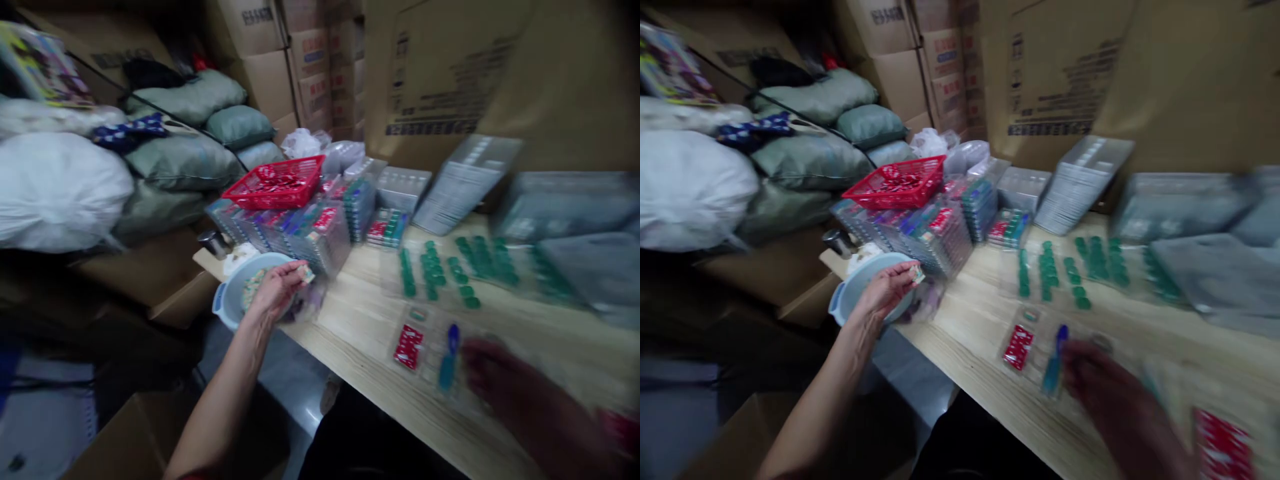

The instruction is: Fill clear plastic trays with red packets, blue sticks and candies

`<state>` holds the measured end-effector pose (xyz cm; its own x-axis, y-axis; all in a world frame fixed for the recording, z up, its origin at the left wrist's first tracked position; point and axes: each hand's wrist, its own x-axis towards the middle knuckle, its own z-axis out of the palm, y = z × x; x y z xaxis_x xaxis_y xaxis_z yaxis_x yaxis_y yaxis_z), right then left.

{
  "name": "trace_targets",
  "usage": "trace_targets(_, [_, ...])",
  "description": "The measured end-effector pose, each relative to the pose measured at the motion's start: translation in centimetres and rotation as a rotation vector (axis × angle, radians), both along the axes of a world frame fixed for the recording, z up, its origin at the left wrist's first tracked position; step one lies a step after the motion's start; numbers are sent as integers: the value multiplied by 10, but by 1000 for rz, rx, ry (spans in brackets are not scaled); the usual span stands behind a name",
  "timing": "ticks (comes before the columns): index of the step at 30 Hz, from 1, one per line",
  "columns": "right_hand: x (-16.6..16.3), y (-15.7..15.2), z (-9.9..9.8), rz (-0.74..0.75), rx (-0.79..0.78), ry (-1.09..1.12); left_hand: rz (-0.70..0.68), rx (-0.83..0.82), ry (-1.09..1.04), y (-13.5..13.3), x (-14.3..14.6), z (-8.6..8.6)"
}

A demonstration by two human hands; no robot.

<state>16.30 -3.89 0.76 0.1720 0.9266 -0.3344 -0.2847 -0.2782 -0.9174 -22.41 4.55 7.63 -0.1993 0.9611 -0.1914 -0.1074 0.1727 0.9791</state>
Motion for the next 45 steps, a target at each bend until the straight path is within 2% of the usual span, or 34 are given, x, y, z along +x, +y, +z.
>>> trace_targets(2, [-25, -5, 19, 130, 13, 66, -188, -1, -210, -3, 64, -4])
trace_targets(3, [-37, -5, 27, 165, 39, 91, -272, -4, -246, -5, 96, -7])
trace_targets(6, [-52, 8, 44, 110, 101, 161, -475, -23, -301, -14, 179, -15])
trace_targets(9, [-35, 16, 43, -53, 144, 176, -567, -30, -327, -15, 230, -23])
trace_targets(12, [-10, 13, 36, -180, 94, 185, -551, -51, -331, -10, 257, -31])
trace_targets(17, [14, 5, 36, -265, 110, 256, -437, -160, -472, -3, 283, -41])
trace_targets(20, [18, 4, 39, -187, 108, 198, -365, -107, -414, -4, 292, -45])
trace_targets(23, [18, 4, 37, -112, 118, 28, -388, -5, -316, -8, 296, -48])
trace_targets(27, [15, 9, 29, -162, 163, -135, -444, 47, -270, -14, 294, -50])
trace_targets(30, [14, 12, 26, -202, 177, -104, -436, 31, -288, -17, 292, -46])
trace_targets(35, [14, 10, 28, -146, 171, -47, -386, -14, -376, -17, 290, -39])
trace_targets(39, [15, 7, 29, -164, 173, 16, -318, -3, -379, -9, 288, -46])
trace_targets(42, [17, 8, 26, -145, 202, -63, -411, 17, -241, -8, 285, -53])
trace_targets(45, [21, 11, 19, -196, 274, -313, -552, 111, -131, -14, 283, -52])
